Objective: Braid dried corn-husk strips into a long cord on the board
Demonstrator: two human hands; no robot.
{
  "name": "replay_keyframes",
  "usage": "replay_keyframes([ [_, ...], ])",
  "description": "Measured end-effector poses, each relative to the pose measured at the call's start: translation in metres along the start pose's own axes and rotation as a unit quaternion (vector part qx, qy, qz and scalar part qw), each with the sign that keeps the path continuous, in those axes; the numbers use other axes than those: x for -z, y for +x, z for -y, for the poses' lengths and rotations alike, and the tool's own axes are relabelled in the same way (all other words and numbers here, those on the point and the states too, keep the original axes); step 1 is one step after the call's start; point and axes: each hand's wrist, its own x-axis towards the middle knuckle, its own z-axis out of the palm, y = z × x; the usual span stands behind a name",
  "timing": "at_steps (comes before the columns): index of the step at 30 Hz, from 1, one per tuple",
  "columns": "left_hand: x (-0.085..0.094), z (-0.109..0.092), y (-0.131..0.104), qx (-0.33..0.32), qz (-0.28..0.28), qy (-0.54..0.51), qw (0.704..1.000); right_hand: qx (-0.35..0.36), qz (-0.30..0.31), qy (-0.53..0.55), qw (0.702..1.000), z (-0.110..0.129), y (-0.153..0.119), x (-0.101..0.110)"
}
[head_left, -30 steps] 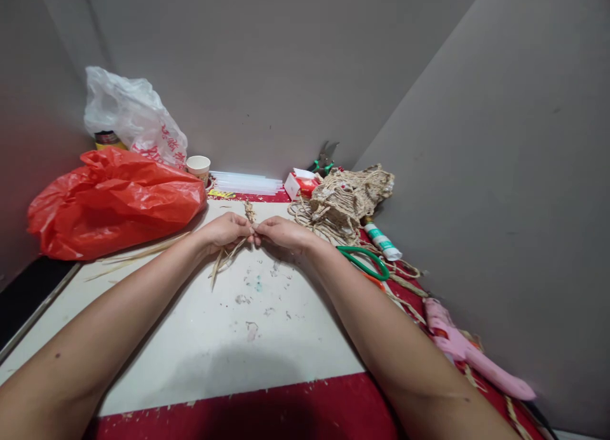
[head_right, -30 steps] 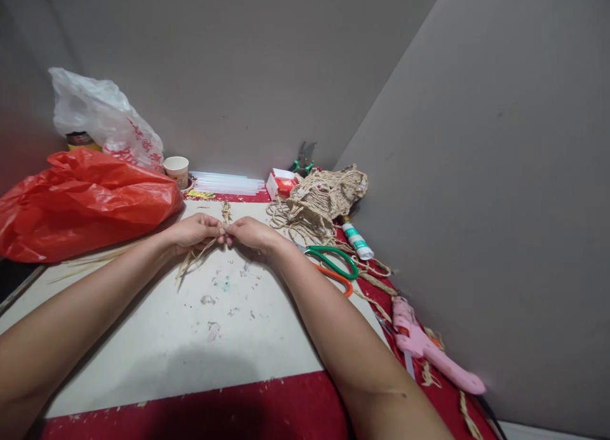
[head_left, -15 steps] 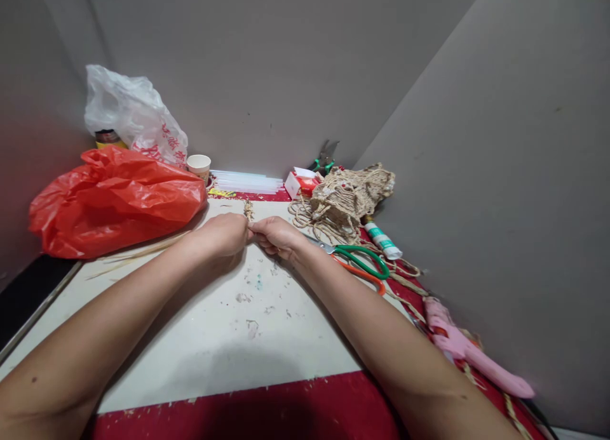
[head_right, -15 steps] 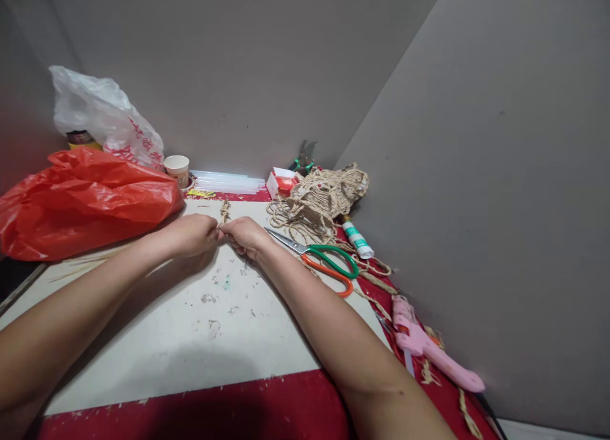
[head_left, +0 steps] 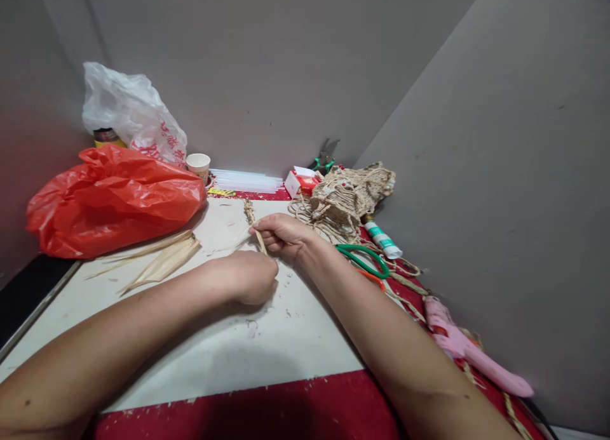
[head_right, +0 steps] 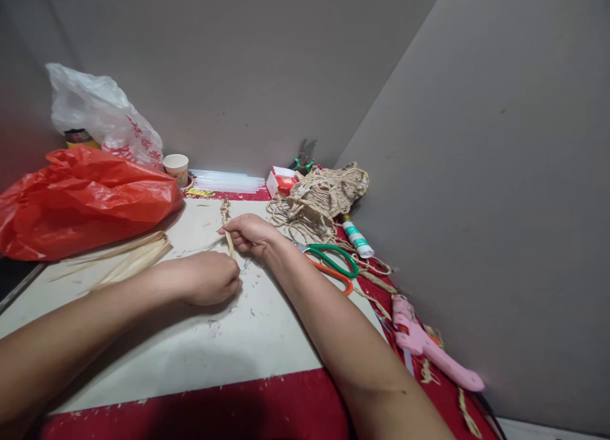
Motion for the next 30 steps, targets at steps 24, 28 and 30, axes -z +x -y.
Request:
replay_keyframes([
  [24, 0.032, 0.054, 0.042, 0.038, -0.063, -0.186, 0.980, 0.069, 0.033, -0.252, 0.965, 0.003, -0.003, 0.018],
  [28, 0.029, 0.057, 0.043, 0.014, -0.117, -0.144, 0.983, 0.073, 0.008, -0.318, 0.945, 0.004, -0.006, 0.015],
  [30, 0.025, 0.060, 0.045, -0.002, -0.145, -0.129, 0.981, 0.070, -0.010, -0.351, 0.934, 0.005, -0.009, 0.014],
])
